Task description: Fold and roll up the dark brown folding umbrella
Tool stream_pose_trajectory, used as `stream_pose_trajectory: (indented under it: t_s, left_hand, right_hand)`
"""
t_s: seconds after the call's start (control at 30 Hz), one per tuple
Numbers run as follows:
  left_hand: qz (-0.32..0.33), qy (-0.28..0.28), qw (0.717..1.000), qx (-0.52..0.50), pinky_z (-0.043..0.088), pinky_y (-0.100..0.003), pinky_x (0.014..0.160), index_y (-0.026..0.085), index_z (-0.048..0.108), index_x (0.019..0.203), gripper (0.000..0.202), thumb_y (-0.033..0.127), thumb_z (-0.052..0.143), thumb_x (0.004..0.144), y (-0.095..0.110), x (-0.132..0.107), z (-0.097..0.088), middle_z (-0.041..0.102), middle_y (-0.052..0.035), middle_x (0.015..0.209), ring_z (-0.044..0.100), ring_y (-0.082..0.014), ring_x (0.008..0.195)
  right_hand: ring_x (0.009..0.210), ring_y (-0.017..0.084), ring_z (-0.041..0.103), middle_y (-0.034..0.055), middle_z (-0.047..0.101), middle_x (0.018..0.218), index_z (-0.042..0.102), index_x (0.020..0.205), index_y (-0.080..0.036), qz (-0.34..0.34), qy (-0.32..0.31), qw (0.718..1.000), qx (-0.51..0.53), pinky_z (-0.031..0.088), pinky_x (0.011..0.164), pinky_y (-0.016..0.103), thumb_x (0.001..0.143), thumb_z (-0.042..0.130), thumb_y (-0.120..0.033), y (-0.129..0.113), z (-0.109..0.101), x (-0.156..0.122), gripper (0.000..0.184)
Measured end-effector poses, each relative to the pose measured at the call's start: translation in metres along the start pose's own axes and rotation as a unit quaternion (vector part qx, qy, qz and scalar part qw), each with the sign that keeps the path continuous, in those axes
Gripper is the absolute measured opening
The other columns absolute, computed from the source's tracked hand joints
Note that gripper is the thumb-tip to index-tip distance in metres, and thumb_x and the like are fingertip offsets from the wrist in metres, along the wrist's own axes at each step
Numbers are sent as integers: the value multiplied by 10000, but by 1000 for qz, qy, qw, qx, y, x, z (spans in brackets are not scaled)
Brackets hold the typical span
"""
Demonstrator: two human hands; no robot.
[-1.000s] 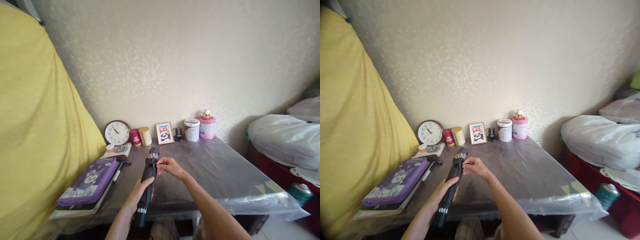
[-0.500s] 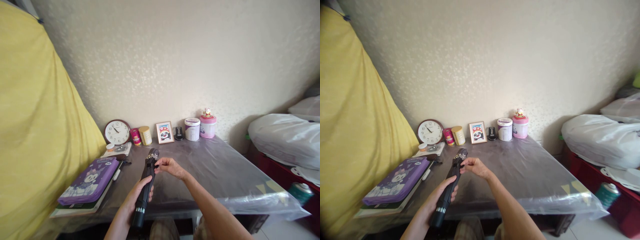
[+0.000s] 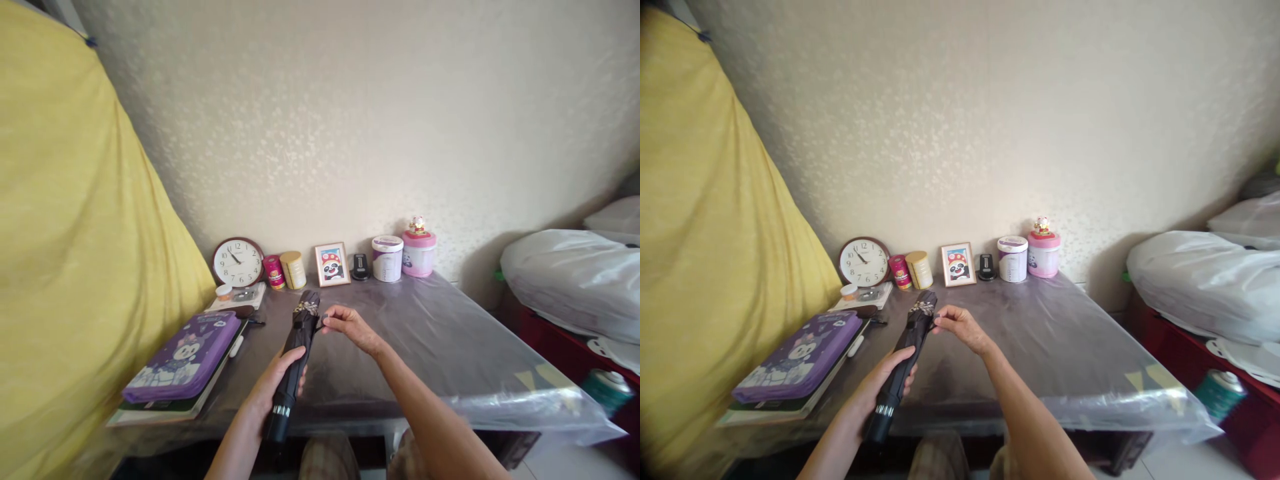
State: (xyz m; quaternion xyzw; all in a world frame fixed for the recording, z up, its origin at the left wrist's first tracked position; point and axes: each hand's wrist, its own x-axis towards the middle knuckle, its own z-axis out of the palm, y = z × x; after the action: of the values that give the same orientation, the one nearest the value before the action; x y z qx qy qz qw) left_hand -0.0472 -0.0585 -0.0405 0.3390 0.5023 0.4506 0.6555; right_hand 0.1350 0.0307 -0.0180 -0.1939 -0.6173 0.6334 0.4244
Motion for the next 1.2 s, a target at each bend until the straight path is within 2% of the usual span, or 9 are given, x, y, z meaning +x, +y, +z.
stream_pose_trajectory:
  t_s: [0.17,0.33,0.5,0.6,0.73,0.87,1.0,1.1,1.2]
  left_hand:
    - [3,32,997,76,383,-199,363,202,470,852,387,486,636,649,3,0,3,546,41,523,501,-104,387]
    - [27,54,988,142,395,-206,385,192,504,974,470,489,646,638,5,-8,12,524,53,499,518,-118,393]
    - [87,69,975,192,374,-199,416,192,536,1049,458,410,644,662,5,-14,20,485,71,512,476,-99,418]
    - [137,91,961,223,375,-197,494,182,569,1033,414,317,654,651,5,-14,23,540,51,594,497,-104,517]
    - [186,104,943,255,394,-219,633,185,587,1016,370,280,630,661,5,-13,26,614,16,773,537,-137,677]
    - [192,112,938,265,399,-237,677,165,586,1015,381,258,628,649,3,-12,28,625,-10,819,551,-171,740]
    - [205,89,940,260,399,-246,733,166,574,1058,414,236,624,653,-2,-12,26,637,-23,878,560,-192,819]
    - [196,84,946,244,402,-245,743,166,572,1074,442,241,644,645,-6,-13,22,645,-29,902,564,-199,845]
    - [157,70,958,230,409,-235,656,184,575,1063,416,269,643,661,-9,-17,18,642,-7,794,565,-176,727]
  right_hand:
    - [620,104,559,-33,591,636,590,733,-161,-21,-36,998,-54,413,691,252,689,669,-381,1,10,2,237]
    - [600,112,554,-32,562,635,600,732,-173,-30,-33,995,-88,429,651,252,698,648,-399,6,19,2,233]
    - [597,116,569,4,556,768,609,714,-193,-58,1,986,-157,451,601,249,725,609,-413,8,22,1,220]
    - [577,104,572,21,552,838,613,724,-195,-74,5,977,-202,455,575,238,752,582,-415,10,21,2,224]
    - [551,97,565,15,534,808,617,717,-196,-89,14,969,-231,457,564,236,769,577,-349,12,21,2,167]
    - [538,92,539,7,515,777,608,684,-193,-96,11,962,-254,452,532,226,751,585,-247,14,24,2,90]
    - [522,79,521,-13,518,750,595,731,-199,-85,17,951,-297,436,519,207,737,582,-178,19,26,2,26]
    - [585,101,529,-12,531,747,584,780,-206,-92,36,928,-360,440,572,224,732,595,-171,18,28,2,60]
    - [845,172,542,30,563,914,574,906,-218,-132,86,878,-453,430,777,306,702,652,-234,14,28,1,219]
